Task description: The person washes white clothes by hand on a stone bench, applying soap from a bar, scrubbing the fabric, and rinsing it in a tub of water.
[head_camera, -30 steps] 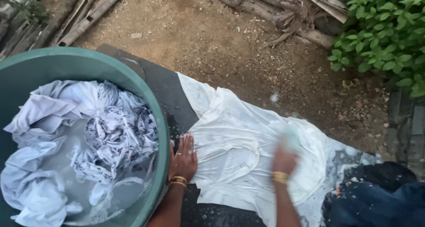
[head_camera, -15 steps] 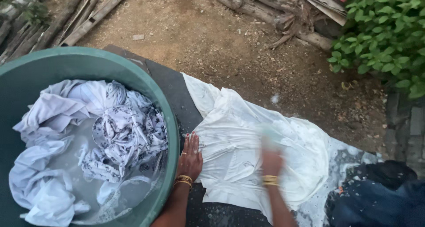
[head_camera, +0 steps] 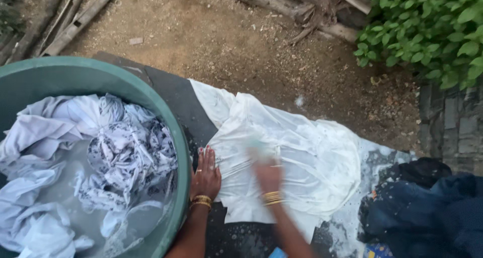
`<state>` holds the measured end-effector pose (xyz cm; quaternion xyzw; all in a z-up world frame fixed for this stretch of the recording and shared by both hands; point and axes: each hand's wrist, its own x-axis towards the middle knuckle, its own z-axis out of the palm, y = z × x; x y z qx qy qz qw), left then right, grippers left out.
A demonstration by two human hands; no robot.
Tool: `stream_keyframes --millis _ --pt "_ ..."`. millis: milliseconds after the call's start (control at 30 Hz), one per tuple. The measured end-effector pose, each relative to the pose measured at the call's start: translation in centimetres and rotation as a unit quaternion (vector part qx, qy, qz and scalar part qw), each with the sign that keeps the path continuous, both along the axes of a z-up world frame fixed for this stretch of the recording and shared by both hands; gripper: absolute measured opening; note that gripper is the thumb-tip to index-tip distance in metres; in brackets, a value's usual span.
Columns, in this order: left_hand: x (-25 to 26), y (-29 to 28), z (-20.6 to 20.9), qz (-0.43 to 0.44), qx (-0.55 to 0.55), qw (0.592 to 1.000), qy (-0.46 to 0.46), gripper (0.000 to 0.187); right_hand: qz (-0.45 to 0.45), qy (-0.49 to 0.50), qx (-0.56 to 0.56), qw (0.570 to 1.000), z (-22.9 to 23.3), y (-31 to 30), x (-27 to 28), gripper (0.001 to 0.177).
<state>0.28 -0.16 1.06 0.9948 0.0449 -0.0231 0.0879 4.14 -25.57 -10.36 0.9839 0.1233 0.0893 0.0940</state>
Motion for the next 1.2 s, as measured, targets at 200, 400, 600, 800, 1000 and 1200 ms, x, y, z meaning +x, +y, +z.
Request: stream_keyframes --millis 200,400,600,800,1000,1200 --pt "-0.4 0.6 -5.5 0.028 -0.062 0.990 -0.121 0.063 -0.439 0.086 0.063 0.892 9.1 -19.2 -0.3 0.080" --pt "-1.8 -1.2 -12.5 0.405 -0.230 0.885 0.001 0.027 -0.526 0.185 0.224 0.799 10.9 -20.7 5.7 0.116" --pt "1.0 -19.4 -8.8 -0.021 0.252 0.937 -0.242 0.043 -0.346 0.114 0.417 0.833 10.2 -18.3 6.5 0.097" --pt "-4.5 -24.0 -3.6 -0.121 -0.186 0.959 -0.178 0.052 -0.226 0.034 0.420 0.878 10.7 -19.7 5.2 0.082" --pt "-10.4 -17.7 -9.1 -0.291 -0.107 0.943 -0.121 0.043 -0.018 0.090 0.306 0.948 8.1 -11.9 -2.5 0.066" --pt "-12.8 -14.2 -6.8 -0.342 -0.185 0.914 -0.112 0.043 0.459 -0.026 0.030 0.887 7.6 -11.1 0.8 0.053"
